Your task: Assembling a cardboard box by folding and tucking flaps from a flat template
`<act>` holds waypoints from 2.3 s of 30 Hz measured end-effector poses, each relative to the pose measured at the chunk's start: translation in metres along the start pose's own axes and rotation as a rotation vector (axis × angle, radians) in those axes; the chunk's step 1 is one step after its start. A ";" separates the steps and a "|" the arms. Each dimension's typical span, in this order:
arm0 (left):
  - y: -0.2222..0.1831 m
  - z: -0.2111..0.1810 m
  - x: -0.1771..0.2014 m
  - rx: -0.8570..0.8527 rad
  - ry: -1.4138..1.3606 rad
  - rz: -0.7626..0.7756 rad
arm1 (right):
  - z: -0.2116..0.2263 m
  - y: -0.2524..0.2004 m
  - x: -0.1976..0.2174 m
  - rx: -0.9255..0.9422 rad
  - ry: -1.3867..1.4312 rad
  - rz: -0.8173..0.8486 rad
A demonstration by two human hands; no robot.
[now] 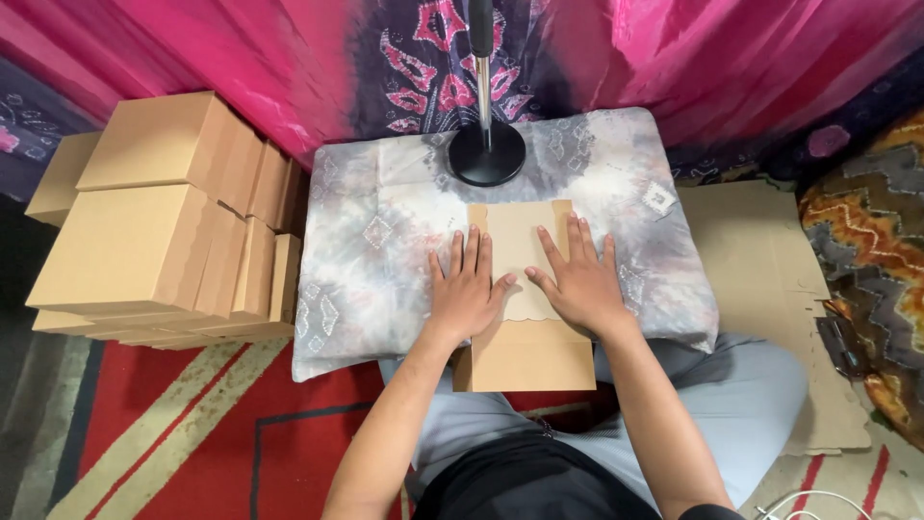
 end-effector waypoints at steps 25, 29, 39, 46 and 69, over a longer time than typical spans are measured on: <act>0.000 -0.004 0.007 0.002 -0.016 -0.039 | 0.004 -0.020 -0.003 0.107 -0.020 0.103; 0.017 -0.001 0.008 -0.008 -0.003 -0.022 | 0.007 -0.045 -0.005 0.116 -0.026 0.099; 0.052 -0.025 -0.014 -0.442 0.166 0.013 | -0.017 -0.021 0.020 0.105 0.112 0.054; 0.097 -0.025 -0.033 -0.645 0.122 0.080 | -0.022 0.019 -0.009 0.088 -0.081 0.057; 0.119 -0.017 0.001 -0.709 -0.187 -0.179 | -0.006 0.012 -0.018 0.091 -0.062 0.005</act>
Point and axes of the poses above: each hand's wrist, its own y-axis towards the middle knuckle, its own x-axis out of the back of the hand, z = x × y, the point moved 10 cm from there along y, towards the middle knuckle, and after that the axes turned 9 degrees about -z, right-handed, at the moved point
